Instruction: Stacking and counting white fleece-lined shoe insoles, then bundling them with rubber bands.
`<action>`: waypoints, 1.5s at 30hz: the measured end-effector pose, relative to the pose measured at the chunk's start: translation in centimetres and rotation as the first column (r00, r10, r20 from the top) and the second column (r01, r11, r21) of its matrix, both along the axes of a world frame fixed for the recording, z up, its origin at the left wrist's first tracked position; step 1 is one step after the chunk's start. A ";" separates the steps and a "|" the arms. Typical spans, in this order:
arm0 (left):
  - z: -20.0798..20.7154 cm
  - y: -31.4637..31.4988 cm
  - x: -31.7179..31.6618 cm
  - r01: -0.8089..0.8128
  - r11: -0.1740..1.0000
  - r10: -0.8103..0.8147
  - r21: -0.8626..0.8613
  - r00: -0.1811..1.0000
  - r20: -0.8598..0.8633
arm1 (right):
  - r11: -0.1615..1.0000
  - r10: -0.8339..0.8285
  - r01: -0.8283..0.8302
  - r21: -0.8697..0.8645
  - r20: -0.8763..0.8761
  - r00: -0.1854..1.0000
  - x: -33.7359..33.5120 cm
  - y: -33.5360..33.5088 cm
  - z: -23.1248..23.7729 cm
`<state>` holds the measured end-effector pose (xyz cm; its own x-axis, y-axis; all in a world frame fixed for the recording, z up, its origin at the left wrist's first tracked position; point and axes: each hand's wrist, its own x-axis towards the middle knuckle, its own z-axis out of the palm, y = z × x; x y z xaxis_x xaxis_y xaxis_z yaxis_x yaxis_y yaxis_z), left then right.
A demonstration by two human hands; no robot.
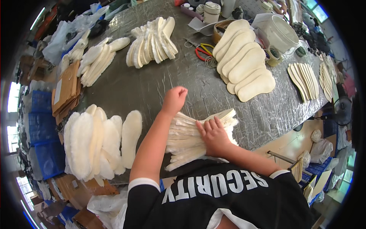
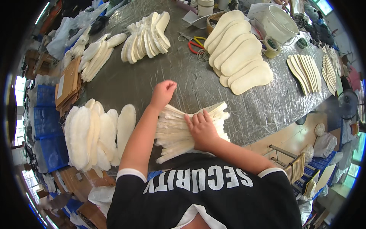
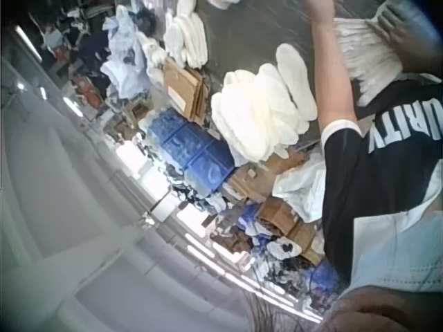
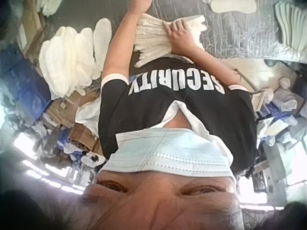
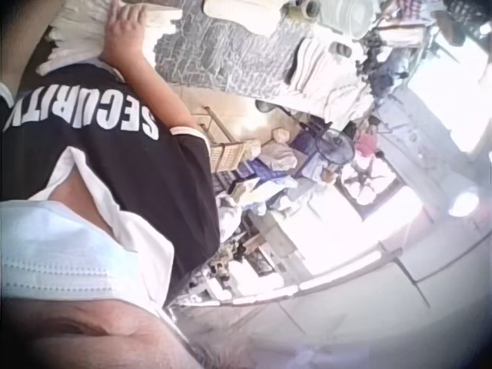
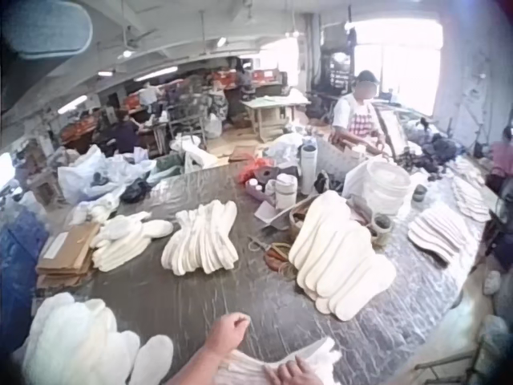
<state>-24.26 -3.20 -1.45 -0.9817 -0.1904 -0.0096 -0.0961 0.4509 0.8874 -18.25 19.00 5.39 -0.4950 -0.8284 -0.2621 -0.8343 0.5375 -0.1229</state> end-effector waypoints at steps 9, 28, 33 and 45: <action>-5.1 4.4 -16.1 -0.217 0.940 0.191 -0.261 0.974 -0.122 | 0.980 -0.014 0.007 -0.198 -0.034 0.999 0.8 -0.3 -0.8; 0.8 -5.5 -6.1 -0.070 0.942 0.067 0.327 0.998 0.022 | 0.916 0.368 -0.383 -0.118 -0.131 0.921 -2.3 -0.9 -1.8; 1.8 -4.0 4.8 0.188 0.833 -0.467 0.521 0.744 0.478 | 0.783 0.609 -0.611 -0.118 -0.052 0.791 -6.4 -3.3 -0.9; -1.8 5.5 14.5 -0.355 0.762 0.181 0.542 0.920 0.348 | 0.333 -0.596 0.894 -0.301 0.667 0.447 -3.7 5.2 -6.9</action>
<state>-9.72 2.34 -3.26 -0.8337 -0.3164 -0.4526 -0.3970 -0.2262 0.8895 -21.98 24.25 -1.51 -0.9504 -0.1717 -0.2592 0.1128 0.5866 -0.8020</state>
